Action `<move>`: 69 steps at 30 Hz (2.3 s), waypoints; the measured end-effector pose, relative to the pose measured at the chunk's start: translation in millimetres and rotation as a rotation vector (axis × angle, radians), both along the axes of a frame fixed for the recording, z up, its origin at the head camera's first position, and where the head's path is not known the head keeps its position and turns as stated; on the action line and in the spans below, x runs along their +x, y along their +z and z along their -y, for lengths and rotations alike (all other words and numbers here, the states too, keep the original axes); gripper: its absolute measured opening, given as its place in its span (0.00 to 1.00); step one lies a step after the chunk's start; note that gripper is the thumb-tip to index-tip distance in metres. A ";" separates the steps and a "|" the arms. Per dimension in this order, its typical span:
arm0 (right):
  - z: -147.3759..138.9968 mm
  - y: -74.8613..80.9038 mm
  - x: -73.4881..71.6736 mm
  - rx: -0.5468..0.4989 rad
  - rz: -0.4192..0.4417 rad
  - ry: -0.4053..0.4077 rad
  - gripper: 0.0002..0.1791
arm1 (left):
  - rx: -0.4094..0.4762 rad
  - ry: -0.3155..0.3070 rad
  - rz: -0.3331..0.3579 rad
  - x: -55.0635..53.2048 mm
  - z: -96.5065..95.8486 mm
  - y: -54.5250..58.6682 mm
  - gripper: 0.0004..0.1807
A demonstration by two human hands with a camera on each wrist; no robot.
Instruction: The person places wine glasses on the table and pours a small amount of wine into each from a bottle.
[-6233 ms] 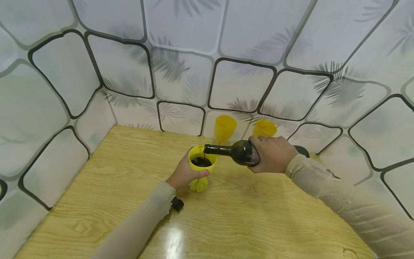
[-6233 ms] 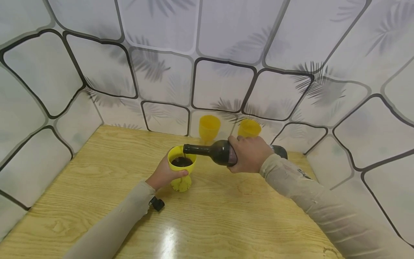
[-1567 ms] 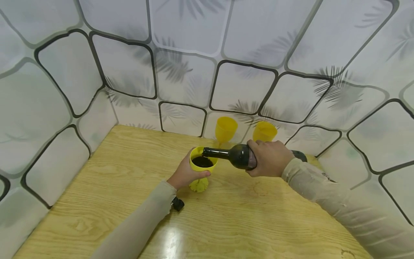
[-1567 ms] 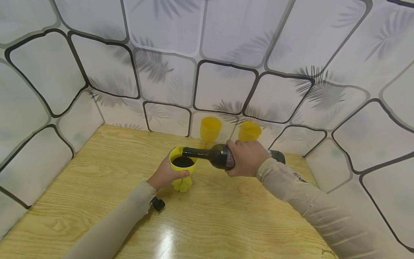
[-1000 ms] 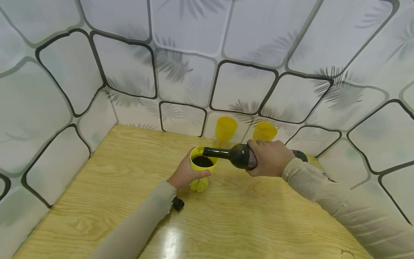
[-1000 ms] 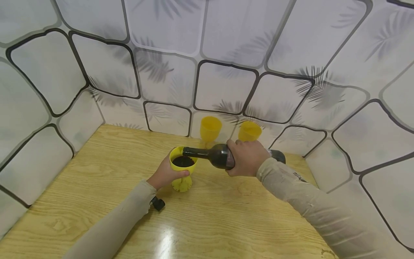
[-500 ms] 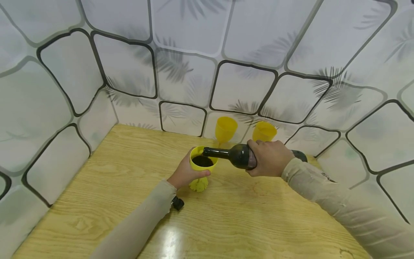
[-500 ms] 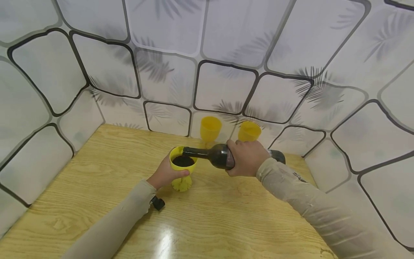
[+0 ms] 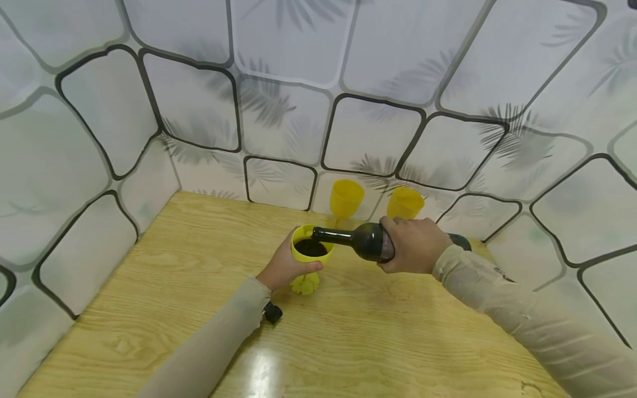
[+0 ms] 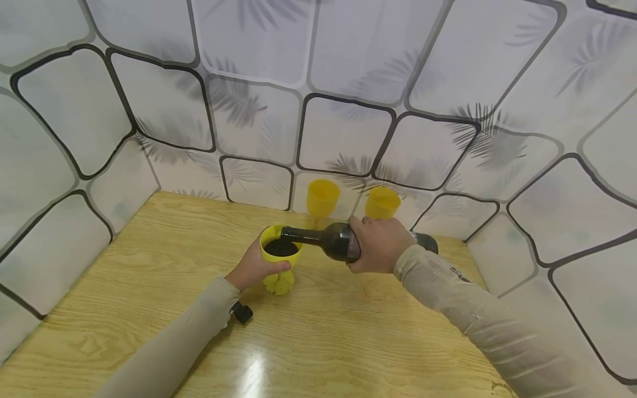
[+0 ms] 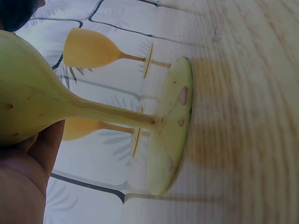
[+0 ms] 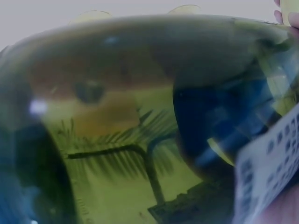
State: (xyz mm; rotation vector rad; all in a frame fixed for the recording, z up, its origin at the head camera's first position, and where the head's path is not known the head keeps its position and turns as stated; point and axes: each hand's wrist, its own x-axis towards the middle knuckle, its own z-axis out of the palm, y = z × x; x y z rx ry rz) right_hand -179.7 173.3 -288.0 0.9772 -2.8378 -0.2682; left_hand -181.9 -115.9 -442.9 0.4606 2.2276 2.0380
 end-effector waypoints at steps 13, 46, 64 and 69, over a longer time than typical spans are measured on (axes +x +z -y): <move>-1.0 -5.4 -0.6 -0.014 -0.009 0.007 0.36 | 0.004 0.001 -0.004 -0.3 0.3 -1.4 0.45; 4.2 -26.1 -7.3 -0.118 0.068 -0.011 0.39 | 0.020 -0.027 -0.024 -4.2 1.9 -8.3 0.47; 7.4 -50.0 -11.3 -0.242 0.043 0.002 0.42 | 0.042 -0.037 -0.028 -4.5 0.9 -9.7 0.46; 8.6 -58.1 -11.5 -0.287 0.037 -0.009 0.42 | 0.044 -0.037 -0.032 -5.1 0.6 -10.0 0.45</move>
